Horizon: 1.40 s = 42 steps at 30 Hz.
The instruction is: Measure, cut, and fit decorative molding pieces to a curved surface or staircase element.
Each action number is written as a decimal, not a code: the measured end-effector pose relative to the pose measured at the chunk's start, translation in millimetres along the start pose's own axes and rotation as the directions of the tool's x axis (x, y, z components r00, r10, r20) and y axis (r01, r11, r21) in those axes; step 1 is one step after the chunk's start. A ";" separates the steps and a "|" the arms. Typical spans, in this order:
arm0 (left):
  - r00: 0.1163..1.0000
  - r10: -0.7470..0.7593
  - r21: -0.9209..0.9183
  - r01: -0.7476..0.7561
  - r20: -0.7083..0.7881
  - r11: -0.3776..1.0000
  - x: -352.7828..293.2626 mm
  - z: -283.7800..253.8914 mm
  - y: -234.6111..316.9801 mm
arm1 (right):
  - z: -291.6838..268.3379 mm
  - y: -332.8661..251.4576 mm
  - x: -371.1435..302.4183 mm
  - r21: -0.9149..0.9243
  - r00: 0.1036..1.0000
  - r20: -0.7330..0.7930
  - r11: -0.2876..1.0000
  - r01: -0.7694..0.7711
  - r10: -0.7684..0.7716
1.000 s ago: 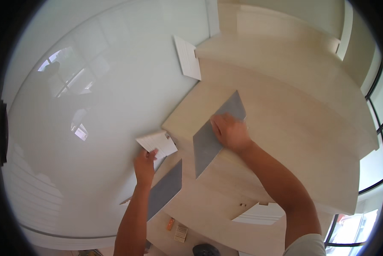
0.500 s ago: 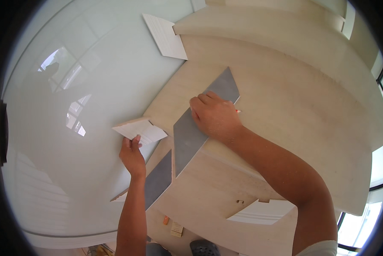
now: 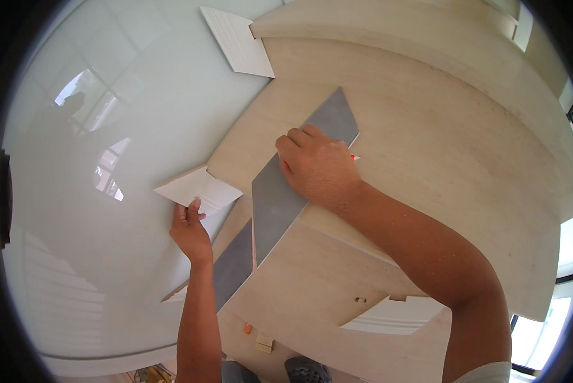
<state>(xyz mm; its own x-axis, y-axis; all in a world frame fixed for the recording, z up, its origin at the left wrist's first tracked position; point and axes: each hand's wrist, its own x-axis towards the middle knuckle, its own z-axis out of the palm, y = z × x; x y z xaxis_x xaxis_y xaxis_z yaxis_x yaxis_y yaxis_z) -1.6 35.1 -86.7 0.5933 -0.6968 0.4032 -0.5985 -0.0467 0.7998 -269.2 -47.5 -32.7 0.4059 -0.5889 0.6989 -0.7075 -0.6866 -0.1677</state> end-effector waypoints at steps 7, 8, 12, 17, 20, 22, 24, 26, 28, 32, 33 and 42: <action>0.999 0.038 0.028 -0.038 -0.003 0.999 -1.6 1.8 -0.4 | -0.2 -0.1 0.9 -0.017 1.000 0.006 1.000 0.000 0.000; 0.999 0.036 0.057 -0.035 -0.016 0.998 -2.9 2.4 0.4 | -0.5 -0.1 0.5 -0.024 1.000 0.017 1.000 0.001 0.000; 0.998 0.061 0.094 -0.060 -0.004 0.994 3.3 -1.6 2.3 | -1.0 0.0 0.0 -0.047 0.998 0.066 0.999 -0.011 0.014; 0.996 0.068 0.472 -0.089 0.061 0.877 8.7 -10.1 4.2 | -1.3 0.8 0.0 -0.050 0.995 0.099 0.998 -0.027 0.032; 0.989 0.131 0.523 -0.149 0.071 0.839 12.5 -13.4 0.8 | 0.9 0.6 0.4 -0.047 0.997 0.077 0.999 -0.023 0.027; 0.995 0.081 0.478 -0.101 0.062 0.873 12.8 -11.9 -0.7 | 0.7 0.6 -0.6 -0.049 0.996 0.079 0.999 -0.023 0.027; 0.998 0.031 0.431 -0.051 0.054 0.901 13.2 -11.2 -1.0 | 0.3 0.2 -0.2 -0.051 0.996 0.080 0.998 -0.023 0.027; 0.999 -0.012 0.304 -0.001 0.039 0.953 11.5 -9.1 2.0 | 0.7 0.4 -0.1 -0.056 0.995 0.090 0.998 -0.029 0.034; 0.998 0.024 0.281 -0.039 0.057 0.959 10.7 -11.8 2.1 | 0.2 -0.6 0.9 -0.055 0.996 0.087 0.998 -0.031 0.035; 0.996 0.038 0.105 -0.047 0.083 0.993 8.0 -13.0 3.0 | -0.3 0.3 1.5 -0.048 0.997 0.070 0.999 -0.016 0.019; 0.996 0.039 0.101 -0.048 0.082 0.994 6.2 -11.2 3.2 | -0.8 1.0 0.8 -0.051 0.997 0.068 0.999 -0.014 0.018; 0.996 0.006 0.097 -0.014 0.084 0.995 4.3 -12.7 -3.6 | -0.6 0.1 -0.3 -0.024 0.995 0.090 0.999 -0.038 0.040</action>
<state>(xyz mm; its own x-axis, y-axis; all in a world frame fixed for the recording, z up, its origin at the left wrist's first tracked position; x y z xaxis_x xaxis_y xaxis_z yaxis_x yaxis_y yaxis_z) 10.0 41.4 -82.1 0.5426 -0.7546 0.3689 -0.6557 -0.1061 0.7475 -269.8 -47.2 -32.5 0.4277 -0.6516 0.6264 -0.7358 -0.6535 -0.1774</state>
